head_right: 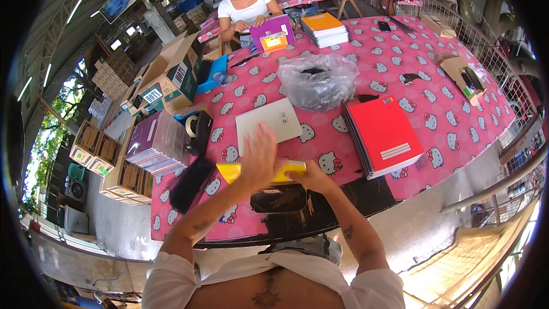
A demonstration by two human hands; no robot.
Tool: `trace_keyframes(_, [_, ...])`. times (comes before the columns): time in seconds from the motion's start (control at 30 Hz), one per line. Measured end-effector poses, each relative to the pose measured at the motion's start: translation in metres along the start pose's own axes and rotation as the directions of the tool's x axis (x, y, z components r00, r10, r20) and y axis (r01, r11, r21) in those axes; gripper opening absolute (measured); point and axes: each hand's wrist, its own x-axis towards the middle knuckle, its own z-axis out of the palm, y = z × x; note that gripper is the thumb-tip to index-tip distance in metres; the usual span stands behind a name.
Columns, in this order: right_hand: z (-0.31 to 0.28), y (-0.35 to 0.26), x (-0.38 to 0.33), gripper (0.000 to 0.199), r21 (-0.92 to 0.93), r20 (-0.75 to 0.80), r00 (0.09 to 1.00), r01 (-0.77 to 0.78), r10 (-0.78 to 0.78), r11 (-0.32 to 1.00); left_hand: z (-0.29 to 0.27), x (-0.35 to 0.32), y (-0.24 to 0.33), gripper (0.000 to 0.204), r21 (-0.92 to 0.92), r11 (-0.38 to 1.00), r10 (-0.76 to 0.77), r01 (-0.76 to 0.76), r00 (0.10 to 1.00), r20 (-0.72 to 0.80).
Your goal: The person picks up notebooks one by one from a stack, turns them over, and places them into a separate pile on the table.
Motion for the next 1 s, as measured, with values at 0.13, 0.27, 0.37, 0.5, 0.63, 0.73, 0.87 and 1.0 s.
trace_keyframes(0.13, [0.005, 0.0, 0.0, 0.026, 0.074, -0.041, 0.989, 0.142, -0.139, 0.987, -0.004, -0.035, 0.029, 0.084, -0.406, 0.883, 0.275, -0.235, 0.96, 0.043])
trace_keyframes(0.27, [0.005, -0.003, 0.001, 0.026, -0.033, -0.016, 0.981, 0.194, -0.195, 0.98, 0.006, 0.01, 0.009, 0.089, -0.266, 0.964, -0.01, 0.003, 1.0, -0.025])
trace_keyframes(0.37, [-0.003, 0.01, -0.005, 0.025, 0.074, -0.033, 0.985, 0.171, -0.169, 0.982, 0.01, -0.031, 0.044, 0.086, -0.447, 0.877, 0.249, -0.174, 0.962, 0.113])
trace_keyframes(0.5, [0.011, -0.001, -0.013, 0.03, 0.041, -0.117, 0.978, 0.177, -0.171, 0.983, -0.007, -0.056, 0.065, 0.082, -0.581, 0.814, -0.031, 0.01, 0.999, -0.026])
trace_keyframes(0.63, [0.059, -0.001, -0.055, 0.03, 0.073, -0.491, 0.871, 0.054, -0.011, 0.996, -0.026, -0.103, 0.069, 0.073, -0.85, 0.314, -0.59, 0.423, 0.788, 0.174])
trace_keyframes(0.73, [0.134, -0.017, -0.098, 0.035, -0.158, -0.411, 0.842, 0.313, -0.351, 0.937, 0.004, -0.161, 0.059, 0.068, -0.783, -0.394, -0.392, 0.482, 0.682, 0.617])
trace_keyframes(0.87, [0.146, 0.012, -0.082, 0.044, -0.825, 0.19, 0.84, 0.417, -0.507, 0.382, 0.0, -0.177, -0.002, 0.058, -0.665, -0.321, -0.159, 0.674, 0.654, 0.739])
trace_keyframes(1.0, [0.172, 0.021, -0.034, 0.04, -0.933, 0.057, 0.845, 0.235, -0.532, 0.273, 0.033, -0.279, -0.031, 0.054, -0.168, 0.814, -0.434, 0.556, 0.774, 0.461])
